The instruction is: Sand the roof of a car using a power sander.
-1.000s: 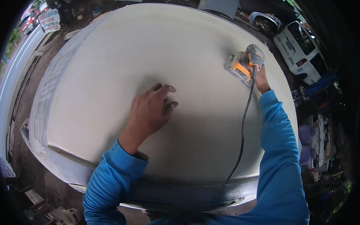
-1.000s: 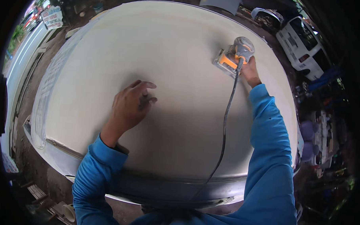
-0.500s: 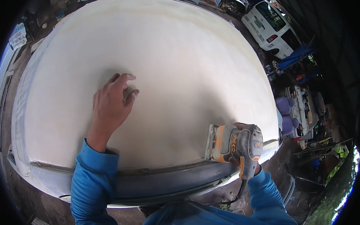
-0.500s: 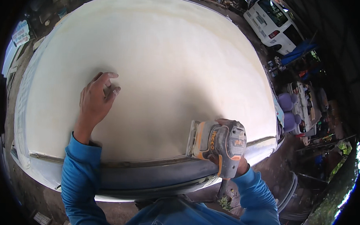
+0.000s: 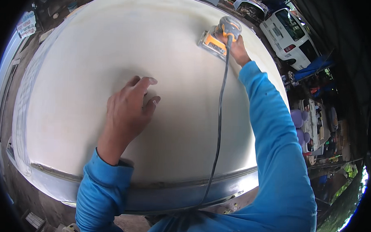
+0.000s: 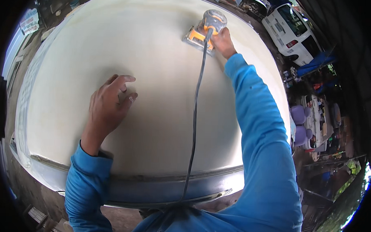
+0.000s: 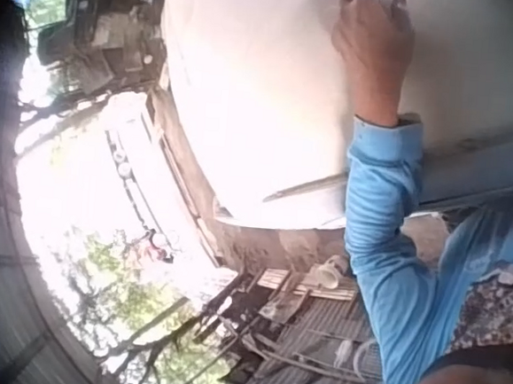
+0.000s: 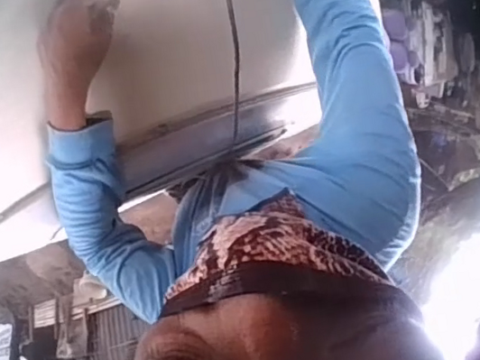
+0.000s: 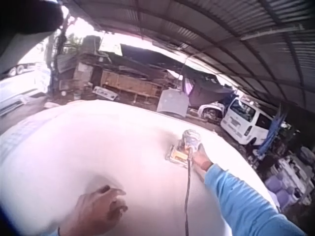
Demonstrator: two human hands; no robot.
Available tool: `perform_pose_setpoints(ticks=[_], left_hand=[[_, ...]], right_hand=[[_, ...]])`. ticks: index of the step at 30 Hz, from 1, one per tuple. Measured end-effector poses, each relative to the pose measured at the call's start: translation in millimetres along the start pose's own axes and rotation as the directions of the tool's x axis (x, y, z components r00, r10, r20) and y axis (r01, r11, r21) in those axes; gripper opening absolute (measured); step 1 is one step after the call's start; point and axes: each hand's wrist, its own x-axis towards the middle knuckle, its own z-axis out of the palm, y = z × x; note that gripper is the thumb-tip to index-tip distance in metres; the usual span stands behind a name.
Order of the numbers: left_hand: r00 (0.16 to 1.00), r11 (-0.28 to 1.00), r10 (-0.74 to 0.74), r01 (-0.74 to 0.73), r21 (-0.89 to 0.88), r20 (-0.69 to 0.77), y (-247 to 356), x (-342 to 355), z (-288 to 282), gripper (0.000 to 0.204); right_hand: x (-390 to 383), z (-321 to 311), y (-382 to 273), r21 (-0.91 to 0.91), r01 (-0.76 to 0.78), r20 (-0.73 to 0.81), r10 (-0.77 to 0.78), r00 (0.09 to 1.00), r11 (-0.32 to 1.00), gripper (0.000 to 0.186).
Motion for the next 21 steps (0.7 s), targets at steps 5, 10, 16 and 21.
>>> perform_pose_setpoints(ticks=[5, 10, 16, 21], left_hand=[[0.998, 0.998, 0.050, -0.051, -0.025, -0.026, -3, 0, -3, 0.034], [0.998, 0.998, 0.020, -0.025, -0.066, -0.066, -8, 2, -6, 0.032], [0.986, 0.994, 0.004, -0.022, -0.103, -0.167, -12, 7, -19, 0.032], [0.977, 0.902, -0.106, 0.015, -0.432, -0.186, 32, -14, -40, 0.047]], right_hand=[[66, 35, 9, 0.090, 0.091, -0.053, -0.086, 0.995, 0.992, 0.043], [46, 60, -16, 0.016, 0.016, -0.007, -0.016, 1.000, 1.000, 0.044], [-86, 73, -65, 0.357, 0.114, 0.168, -0.184, 0.968, 0.927, 0.063], [-213, 66, -130, 0.172, 0.156, 0.192, -0.188, 0.963, 0.973, 0.080]])
